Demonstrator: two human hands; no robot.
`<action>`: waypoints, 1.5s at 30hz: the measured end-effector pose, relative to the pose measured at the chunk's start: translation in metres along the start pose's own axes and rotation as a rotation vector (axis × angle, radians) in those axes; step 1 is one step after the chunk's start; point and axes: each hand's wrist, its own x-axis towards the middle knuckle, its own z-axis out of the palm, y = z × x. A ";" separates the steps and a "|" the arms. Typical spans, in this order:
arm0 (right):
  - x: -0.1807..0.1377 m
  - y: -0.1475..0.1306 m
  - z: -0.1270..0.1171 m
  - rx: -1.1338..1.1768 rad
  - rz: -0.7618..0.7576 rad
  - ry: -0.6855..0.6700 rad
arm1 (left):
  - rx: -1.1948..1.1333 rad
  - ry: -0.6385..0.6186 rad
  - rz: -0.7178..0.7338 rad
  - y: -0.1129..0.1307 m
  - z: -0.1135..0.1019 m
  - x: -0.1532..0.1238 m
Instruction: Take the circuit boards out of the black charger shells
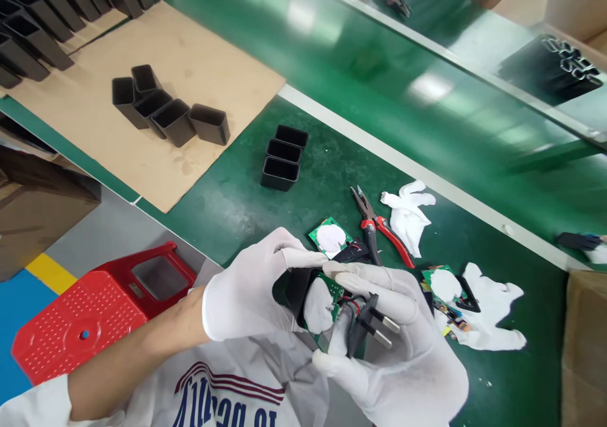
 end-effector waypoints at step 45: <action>0.004 0.007 0.020 0.124 0.133 0.023 | 0.085 0.133 0.078 0.000 0.005 0.002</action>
